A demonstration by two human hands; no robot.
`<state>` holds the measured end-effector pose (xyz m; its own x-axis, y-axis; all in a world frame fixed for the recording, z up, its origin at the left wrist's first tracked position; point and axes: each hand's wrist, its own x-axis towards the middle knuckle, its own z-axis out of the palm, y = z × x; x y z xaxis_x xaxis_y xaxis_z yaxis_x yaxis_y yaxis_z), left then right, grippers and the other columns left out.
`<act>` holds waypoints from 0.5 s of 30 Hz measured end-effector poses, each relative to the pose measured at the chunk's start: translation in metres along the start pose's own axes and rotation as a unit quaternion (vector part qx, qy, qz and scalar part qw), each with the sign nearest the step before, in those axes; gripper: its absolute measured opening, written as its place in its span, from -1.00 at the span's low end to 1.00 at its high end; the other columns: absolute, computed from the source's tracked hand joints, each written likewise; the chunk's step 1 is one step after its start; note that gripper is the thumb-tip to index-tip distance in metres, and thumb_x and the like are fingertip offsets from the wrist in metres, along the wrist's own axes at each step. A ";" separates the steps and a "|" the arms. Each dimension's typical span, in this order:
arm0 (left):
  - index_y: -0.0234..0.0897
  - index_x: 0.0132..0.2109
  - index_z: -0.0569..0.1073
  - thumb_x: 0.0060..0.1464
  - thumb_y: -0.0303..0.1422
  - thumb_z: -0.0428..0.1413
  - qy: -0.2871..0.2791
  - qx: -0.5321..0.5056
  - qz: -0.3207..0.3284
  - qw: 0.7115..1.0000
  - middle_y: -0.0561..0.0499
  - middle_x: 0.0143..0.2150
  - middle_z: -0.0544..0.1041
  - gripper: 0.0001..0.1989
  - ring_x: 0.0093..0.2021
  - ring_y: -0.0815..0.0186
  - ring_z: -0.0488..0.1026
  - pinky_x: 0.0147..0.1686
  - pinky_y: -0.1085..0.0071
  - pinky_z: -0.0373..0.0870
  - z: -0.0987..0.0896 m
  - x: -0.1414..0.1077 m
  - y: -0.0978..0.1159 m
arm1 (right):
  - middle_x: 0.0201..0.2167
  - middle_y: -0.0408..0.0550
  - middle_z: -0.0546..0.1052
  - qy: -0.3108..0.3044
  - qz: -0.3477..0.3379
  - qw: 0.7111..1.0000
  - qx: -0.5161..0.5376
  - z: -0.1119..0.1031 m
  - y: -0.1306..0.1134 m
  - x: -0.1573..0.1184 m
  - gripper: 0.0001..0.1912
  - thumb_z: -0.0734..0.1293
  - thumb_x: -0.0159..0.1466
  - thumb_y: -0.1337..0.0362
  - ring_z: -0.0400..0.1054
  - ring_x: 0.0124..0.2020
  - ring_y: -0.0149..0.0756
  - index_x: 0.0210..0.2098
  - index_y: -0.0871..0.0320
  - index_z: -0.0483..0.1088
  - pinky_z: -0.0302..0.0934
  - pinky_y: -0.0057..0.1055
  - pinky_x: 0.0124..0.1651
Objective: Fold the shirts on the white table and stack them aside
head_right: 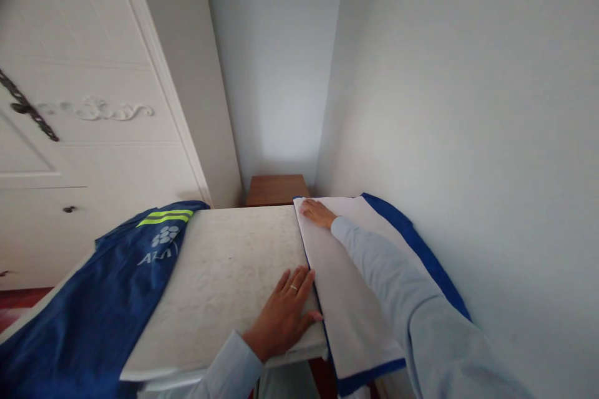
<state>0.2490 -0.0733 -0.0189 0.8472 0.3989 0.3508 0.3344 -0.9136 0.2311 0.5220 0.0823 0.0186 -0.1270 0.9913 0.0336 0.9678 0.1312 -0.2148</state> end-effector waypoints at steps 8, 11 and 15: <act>-0.14 0.51 -0.24 0.33 -0.09 0.01 0.017 -0.053 -0.078 0.995 -0.17 0.49 0.07 -0.18 0.47 0.07 0.03 0.34 0.03 0.24 -0.052 -0.116 0.003 | 0.42 0.02 0.15 -0.055 -0.173 0.974 0.139 -0.007 -0.128 -0.143 -0.32 0.19 0.42 -0.09 -0.02 0.45 -0.08 0.41 0.10 0.14 -0.17 -0.01 0.48; -0.09 0.49 -0.06 0.34 -0.15 0.01 0.081 -0.021 -0.158 0.984 -0.12 0.48 0.12 -0.31 0.46 0.10 0.08 0.32 0.06 0.28 -0.083 -0.157 -0.024 | 0.31 -0.09 0.35 -0.072 -0.185 0.956 0.216 -0.016 -0.167 -0.206 -0.40 0.37 0.32 -0.02 0.19 0.36 -0.03 0.32 -0.10 0.30 0.04 0.00 0.41; -0.28 0.33 0.30 0.32 -0.18 -0.02 0.184 0.102 -0.315 0.926 -0.23 0.36 0.33 -0.49 0.41 0.04 0.19 0.34 0.04 0.22 -0.127 -0.201 -0.079 | 0.05 -0.03 0.60 -0.018 -0.142 0.939 0.312 -0.003 -0.196 -0.254 -0.57 0.47 0.22 0.04 0.48 0.12 0.02 0.08 -0.17 0.54 0.38 -0.10 0.17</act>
<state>-0.0003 -0.0718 0.0072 0.2725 0.8226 0.4991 0.8165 -0.4721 0.3322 0.3653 -0.1947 0.0546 -0.3783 0.9142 0.1455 0.5789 0.3563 -0.7334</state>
